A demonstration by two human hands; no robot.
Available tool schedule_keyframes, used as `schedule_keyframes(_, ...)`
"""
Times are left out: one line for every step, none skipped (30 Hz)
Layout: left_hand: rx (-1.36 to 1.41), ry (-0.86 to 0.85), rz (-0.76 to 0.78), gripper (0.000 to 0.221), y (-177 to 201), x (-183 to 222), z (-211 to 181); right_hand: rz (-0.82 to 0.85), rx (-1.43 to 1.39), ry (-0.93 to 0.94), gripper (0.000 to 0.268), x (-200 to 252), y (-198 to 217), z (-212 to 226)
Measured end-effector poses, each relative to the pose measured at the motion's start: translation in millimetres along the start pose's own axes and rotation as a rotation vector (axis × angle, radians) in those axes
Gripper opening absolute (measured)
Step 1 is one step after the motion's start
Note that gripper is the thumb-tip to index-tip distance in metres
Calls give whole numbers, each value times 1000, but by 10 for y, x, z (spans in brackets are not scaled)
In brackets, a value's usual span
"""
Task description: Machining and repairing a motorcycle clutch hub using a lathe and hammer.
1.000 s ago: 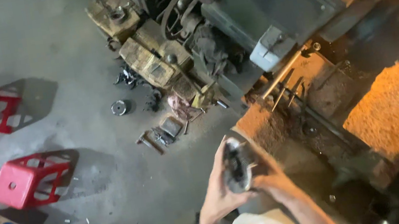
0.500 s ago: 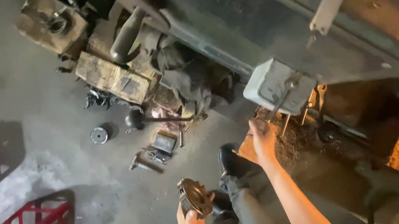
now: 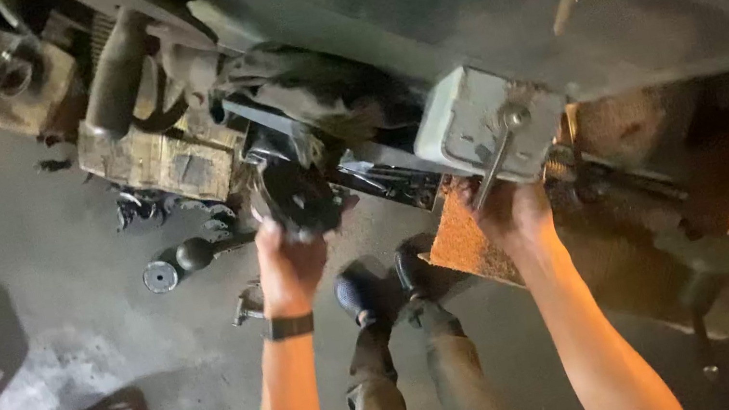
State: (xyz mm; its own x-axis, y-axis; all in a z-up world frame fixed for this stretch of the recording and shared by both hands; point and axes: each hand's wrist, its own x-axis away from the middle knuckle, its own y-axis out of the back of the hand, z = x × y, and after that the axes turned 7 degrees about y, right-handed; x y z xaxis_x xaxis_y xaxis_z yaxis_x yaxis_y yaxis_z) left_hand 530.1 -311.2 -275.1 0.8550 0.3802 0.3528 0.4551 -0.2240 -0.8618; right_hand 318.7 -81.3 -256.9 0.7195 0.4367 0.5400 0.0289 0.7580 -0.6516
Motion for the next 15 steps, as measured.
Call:
schedule_keyframes(-27,19,-6,74,-51,-138,-83,39,7,26,44,12,0,-21)
schedule_keyframes(-53,38,-17,75,-90,-239,-146,-65,-31,17,37,8,23,-43)
schedule_keyframes(-78,57,-28,77,-132,-318,-189,-168,-70,8,31,-21,53,-68)
schedule_keyframes(-93,71,0,76,-184,-368,-223,-269,-107,-3,26,-57,88,-88)
schedule_keyframes(-108,86,28,76,-239,-401,-270,-280,-105,4,25,-78,131,-118)
schedule_keyframes(-121,99,59,75,-302,-434,-317,-290,-101,13,24,-104,178,-141)
schedule_keyframes(-129,128,58,75,-359,-458,-376,-300,-98,22,24,-127,235,-164)
schedule_keyframes(-134,160,54,75,-401,-462,-423,-286,-89,27,24,-134,319,-178)
schedule_keyframes(-140,191,50,76,-435,-467,-448,-272,-80,32,25,-138,414,-194)
schedule_keyframes(-130,206,58,75,-465,-477,-465,-249,-68,33,26,-164,498,-217)
schedule_keyframes(-120,222,67,74,-486,-479,-490,-221,98,82,25,-135,582,-323)
schedule_keyframes(-113,231,79,73,-507,-494,-525,-185,264,131,24,-109,644,-473)
schedule_keyframes(-107,229,93,72,-526,-505,-551,-149,430,180,23,-116,693,-555)
schedule_keyframes(-101,228,106,71,-541,-511,-559,-79,711,326,20,-154,709,-654)
schedule_keyframes(-95,228,119,69,-553,-522,-563,-3,990,472,18,-202,669,-837)
